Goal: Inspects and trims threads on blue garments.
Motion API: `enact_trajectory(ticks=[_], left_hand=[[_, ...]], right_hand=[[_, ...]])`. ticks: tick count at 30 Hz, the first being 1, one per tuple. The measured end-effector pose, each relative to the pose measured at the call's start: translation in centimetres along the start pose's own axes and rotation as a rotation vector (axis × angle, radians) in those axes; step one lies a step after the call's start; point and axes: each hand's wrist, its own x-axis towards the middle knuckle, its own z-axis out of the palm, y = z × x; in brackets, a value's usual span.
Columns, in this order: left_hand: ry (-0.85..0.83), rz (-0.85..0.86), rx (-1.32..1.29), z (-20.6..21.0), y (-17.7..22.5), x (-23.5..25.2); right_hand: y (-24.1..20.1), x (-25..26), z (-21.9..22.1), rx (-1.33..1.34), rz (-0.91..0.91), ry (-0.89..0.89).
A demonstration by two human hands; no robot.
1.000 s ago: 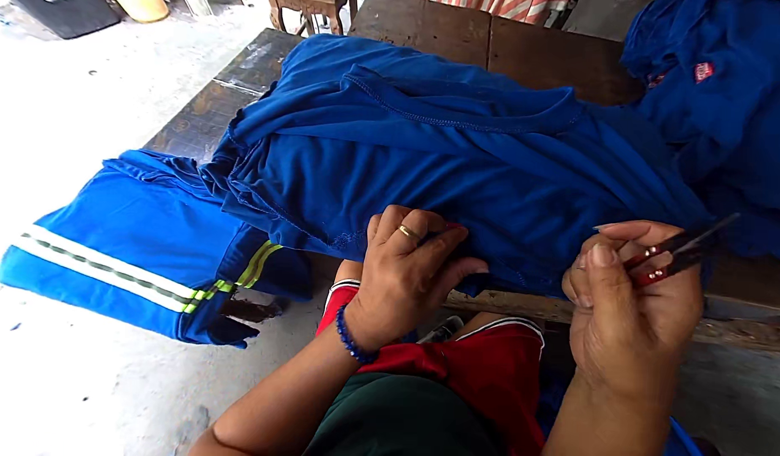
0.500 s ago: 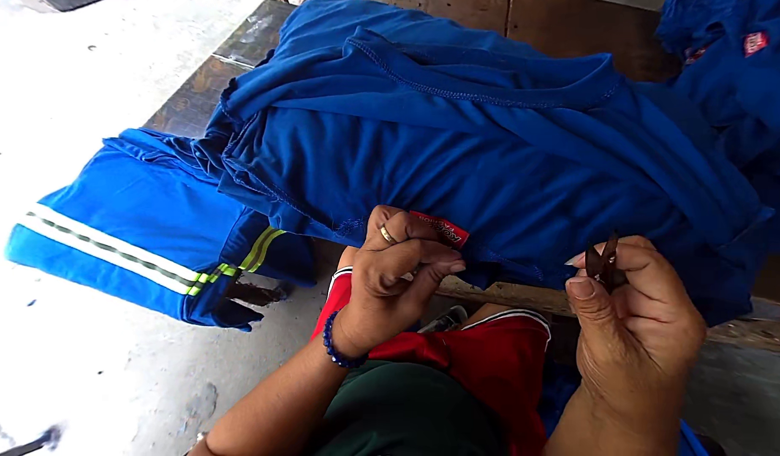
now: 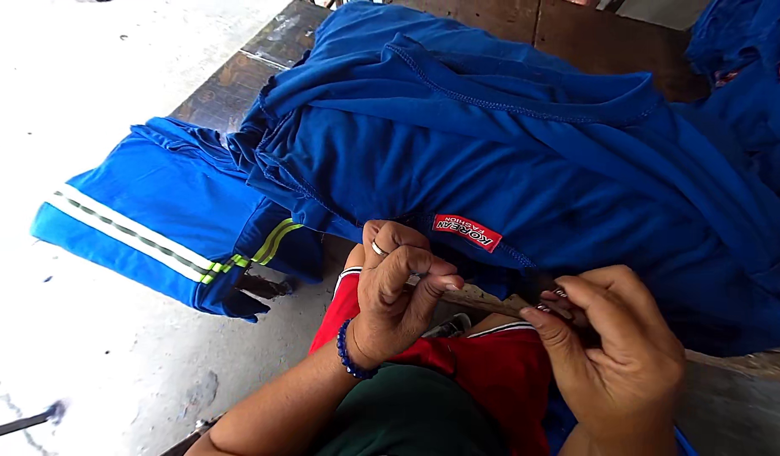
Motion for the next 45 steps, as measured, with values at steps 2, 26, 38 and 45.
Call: enact_trajectory(ticks=[2,26,38,45], left_hand=[[-0.004,0.023,0.007,0.1,0.2,0.0],[-0.021,0.118,0.386,1.2,0.5,1.4],[-0.235,0.015,0.509,1.0,0.3,1.1],[-0.142,0.058,0.299,0.4,0.1,0.4]], right_hand=[[-0.4,0.0,0.8,-0.076,-0.022,-0.001],[0.0,-0.3,1.3,0.102,0.113,0.240],[-0.2,-0.8,0.6,-0.052,0.060,0.124],[0.0,-0.8,1.1,-0.098,0.029,0.118]])
